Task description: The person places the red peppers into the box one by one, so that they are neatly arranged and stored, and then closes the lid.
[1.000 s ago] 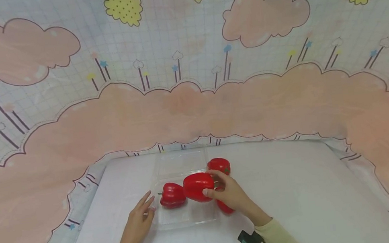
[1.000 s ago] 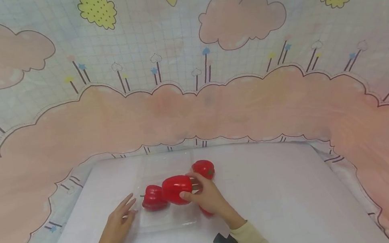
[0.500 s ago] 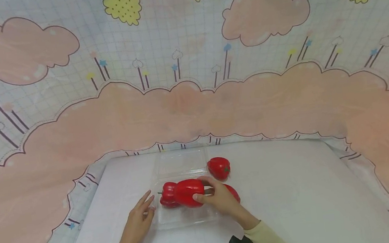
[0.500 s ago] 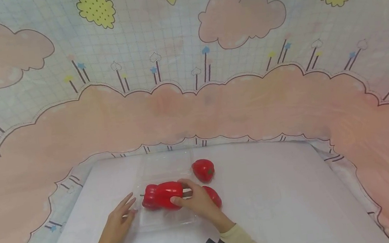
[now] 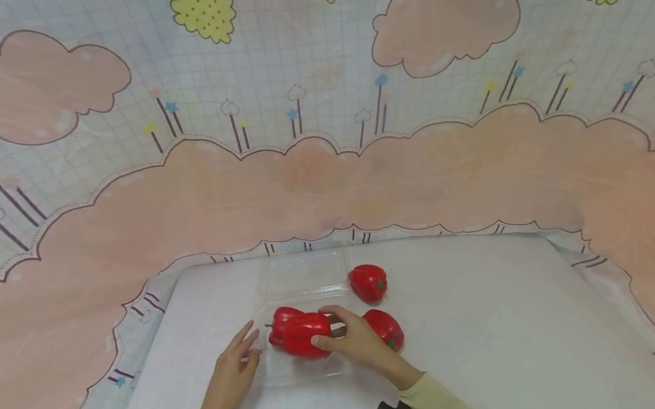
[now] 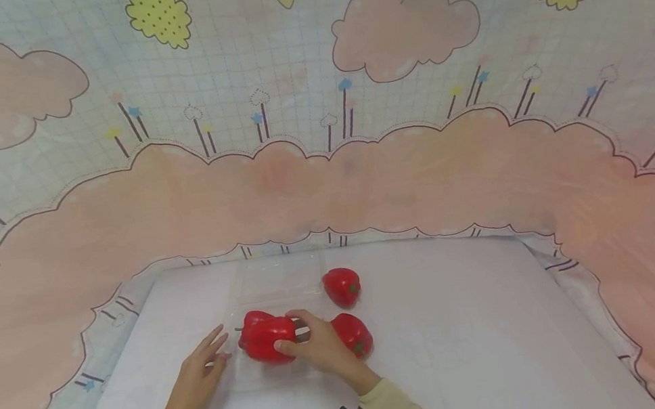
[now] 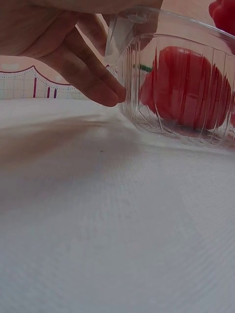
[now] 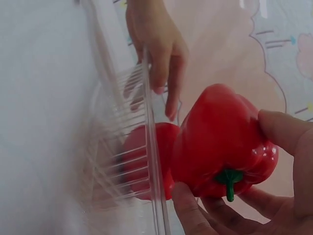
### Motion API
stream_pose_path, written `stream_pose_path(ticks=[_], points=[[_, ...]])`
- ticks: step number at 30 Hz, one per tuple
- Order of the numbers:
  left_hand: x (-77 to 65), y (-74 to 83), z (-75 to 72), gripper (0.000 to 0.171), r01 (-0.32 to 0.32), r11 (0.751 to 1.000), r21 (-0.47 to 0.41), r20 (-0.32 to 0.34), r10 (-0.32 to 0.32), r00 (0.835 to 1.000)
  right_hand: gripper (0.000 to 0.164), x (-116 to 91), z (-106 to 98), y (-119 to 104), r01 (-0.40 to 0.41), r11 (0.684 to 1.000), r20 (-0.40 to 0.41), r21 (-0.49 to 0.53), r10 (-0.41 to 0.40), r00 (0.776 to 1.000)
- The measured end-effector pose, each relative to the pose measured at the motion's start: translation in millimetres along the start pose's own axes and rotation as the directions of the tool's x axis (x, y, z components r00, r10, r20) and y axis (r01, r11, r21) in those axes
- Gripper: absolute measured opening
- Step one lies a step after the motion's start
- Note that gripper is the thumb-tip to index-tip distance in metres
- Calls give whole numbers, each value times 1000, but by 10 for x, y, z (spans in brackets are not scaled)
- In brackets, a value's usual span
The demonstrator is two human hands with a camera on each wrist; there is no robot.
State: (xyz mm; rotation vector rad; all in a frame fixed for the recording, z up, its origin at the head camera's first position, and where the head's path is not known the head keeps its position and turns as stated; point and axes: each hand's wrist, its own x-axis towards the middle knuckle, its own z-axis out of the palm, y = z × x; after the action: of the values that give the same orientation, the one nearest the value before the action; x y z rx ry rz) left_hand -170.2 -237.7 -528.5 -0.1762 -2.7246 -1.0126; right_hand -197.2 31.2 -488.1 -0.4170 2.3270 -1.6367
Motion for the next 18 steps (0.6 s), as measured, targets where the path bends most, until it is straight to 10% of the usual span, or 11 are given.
stream_pose_path(ticks=[18], points=[[0,-5,6,43,17,1000,11,22,-18,1000,55,41,149,-35,-67,995,18,-78,68,998]])
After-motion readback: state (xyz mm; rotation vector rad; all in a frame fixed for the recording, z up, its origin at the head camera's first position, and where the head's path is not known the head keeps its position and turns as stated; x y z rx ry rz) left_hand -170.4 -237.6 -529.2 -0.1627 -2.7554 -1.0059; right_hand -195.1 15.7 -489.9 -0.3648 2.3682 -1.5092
